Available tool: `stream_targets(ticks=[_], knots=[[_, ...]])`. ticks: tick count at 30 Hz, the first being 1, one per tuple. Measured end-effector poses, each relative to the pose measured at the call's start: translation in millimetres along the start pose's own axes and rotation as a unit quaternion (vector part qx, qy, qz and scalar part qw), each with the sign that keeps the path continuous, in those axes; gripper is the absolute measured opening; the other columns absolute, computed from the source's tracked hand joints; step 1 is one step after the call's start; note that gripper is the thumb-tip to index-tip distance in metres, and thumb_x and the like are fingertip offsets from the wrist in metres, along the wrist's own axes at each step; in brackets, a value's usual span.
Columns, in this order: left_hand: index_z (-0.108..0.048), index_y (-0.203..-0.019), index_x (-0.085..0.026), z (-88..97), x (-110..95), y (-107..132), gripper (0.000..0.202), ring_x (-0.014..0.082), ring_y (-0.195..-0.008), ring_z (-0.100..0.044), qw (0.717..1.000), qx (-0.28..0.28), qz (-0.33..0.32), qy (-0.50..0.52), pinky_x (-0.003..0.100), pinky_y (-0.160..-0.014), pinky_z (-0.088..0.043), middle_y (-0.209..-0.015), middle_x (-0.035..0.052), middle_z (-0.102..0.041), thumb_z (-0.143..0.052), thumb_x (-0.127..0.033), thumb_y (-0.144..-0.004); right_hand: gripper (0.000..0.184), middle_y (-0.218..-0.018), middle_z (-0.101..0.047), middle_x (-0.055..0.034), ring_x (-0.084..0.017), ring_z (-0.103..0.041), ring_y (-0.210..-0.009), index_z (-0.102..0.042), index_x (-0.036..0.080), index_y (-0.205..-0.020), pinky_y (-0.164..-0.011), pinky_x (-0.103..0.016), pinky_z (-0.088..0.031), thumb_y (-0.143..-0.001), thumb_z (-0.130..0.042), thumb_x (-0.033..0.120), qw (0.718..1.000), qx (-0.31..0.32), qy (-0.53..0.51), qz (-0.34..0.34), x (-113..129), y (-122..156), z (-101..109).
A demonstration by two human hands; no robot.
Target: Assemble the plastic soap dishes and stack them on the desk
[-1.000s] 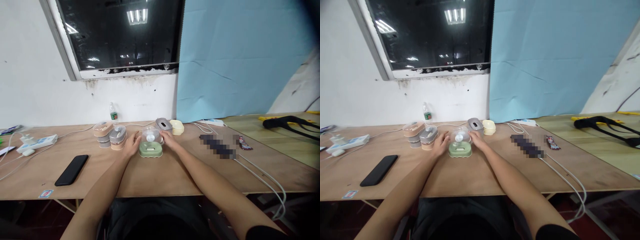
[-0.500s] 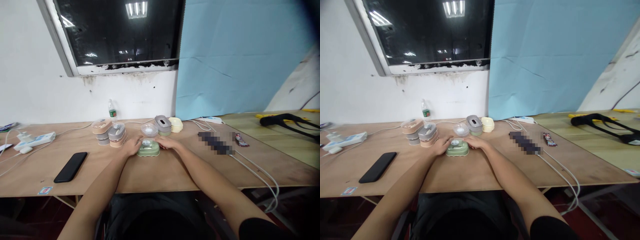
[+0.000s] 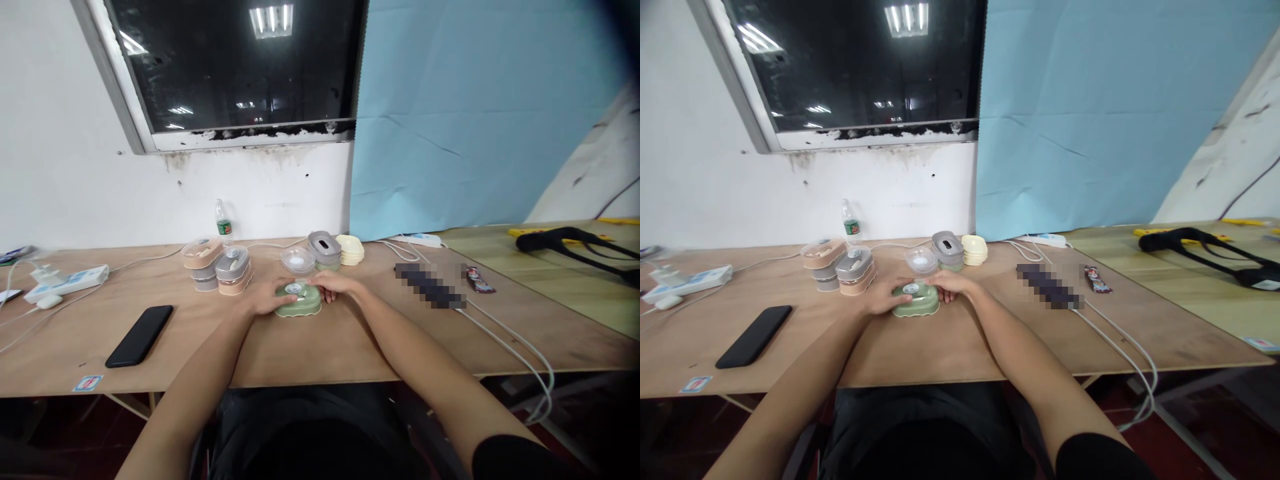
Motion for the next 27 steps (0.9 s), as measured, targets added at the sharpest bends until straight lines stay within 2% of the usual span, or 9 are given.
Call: stream_targets(ticks=[3,6,10,13,17,22,27], knots=[[-0.043,-0.138,-0.023,-1.2,-4,2,0.087,0.0319,-0.123,-0.048,1.0,0.022,0.007,0.019,0.04,-0.103,-0.039,-0.141,0.0069,-0.046,-0.07,-0.058,-0.064,0.05,-0.053,-0.064,-0.0019,-0.013,-0.06,-0.04,-0.054,0.017,-0.075,-0.03,-0.017,-0.039,-0.073,-0.058,0.067,1.0,0.008,-0.024,0.003,-1,1,0],[-0.043,-0.138,-0.022,-3.3,-4,2,0.092,0.0327,-0.122,-0.049,0.999,0.016,0.015,0.034,0.041,-0.103,-0.039,-0.14,0.0075,-0.046,-0.077,-0.05,-0.057,0.05,-0.053,-0.064,-0.0013,-0.013,-0.061,-0.041,-0.05,0.017,-0.072,-0.03,-0.016,-0.039,-0.072,-0.062,0.065,0.999,0.012,-0.042,0.01,-3,3,1],[-0.045,-0.136,-0.021,-6.0,-6,0,0.088,0.0299,-0.123,-0.047,0.998,-0.017,-0.018,0.059,0.04,-0.105,-0.037,-0.138,0.0089,-0.046,-0.078,-0.042,-0.057,0.049,-0.055,-0.064,-0.0005,-0.013,-0.062,-0.044,-0.044,0.018,-0.07,-0.032,-0.015,-0.041,-0.067,-0.069,0.06,0.998,0.01,-0.062,0.023,-3,6,3],[-0.042,-0.137,-0.018,-8.2,-5,-1,0.093,0.0295,-0.125,-0.045,0.997,-0.014,-0.023,0.071,0.041,-0.106,-0.035,-0.138,0.0118,-0.044,-0.078,-0.044,-0.056,0.048,-0.054,-0.063,0.0003,-0.013,-0.062,-0.044,-0.044,0.019,-0.07,-0.031,-0.015,-0.04,-0.067,-0.071,0.059,0.997,-0.014,-0.065,0.032,-3,6,5],[-0.04,-0.139,-0.017,-6.3,-1,-2,0.094,0.0304,-0.126,-0.043,0.998,-0.009,-0.001,0.057,0.042,-0.106,-0.034,-0.139,0.0134,-0.042,-0.075,-0.051,-0.059,0.045,-0.051,-0.059,0.0025,-0.01,-0.057,-0.04,-0.046,0.018,-0.07,-0.03,-0.015,-0.036,-0.073,-0.064,0.06,0.995,-0.08,-0.044,0.044,-3,0,7],[-0.034,-0.143,-0.019,-0.6,7,-1,0.098,0.0337,-0.126,-0.043,0.997,-0.025,0.072,0.008,0.043,-0.105,-0.035,-0.142,0.0143,-0.039,-0.072,-0.057,-0.061,0.043,-0.056,-0.058,0.0027,-0.005,-0.048,-0.035,-0.047,0.018,-0.071,-0.03,-0.014,-0.03,-0.082,-0.052,0.06,0.986,-0.146,-0.015,0.077,0,-5,6],[-0.023,-0.147,-0.022,-2.7,16,-2,0.108,0.0344,-0.126,-0.043,0.997,0.001,0.065,-0.048,0.044,-0.103,-0.036,-0.143,0.0142,-0.038,-0.073,-0.059,-0.058,0.042,-0.062,-0.061,0.0017,-0.005,-0.048,-0.038,-0.048,0.018,-0.072,-0.03,-0.014,-0.029,-0.076,-0.06,0.059,0.987,-0.133,-0.007,0.094,1,-3,6]])
Point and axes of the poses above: each hand's wrist, its own y-axis away from the middle knuckle, its own z-axis out of the back of the hand, x = y × z, the point moved 6 cm from there along -y, towards the middle knuckle
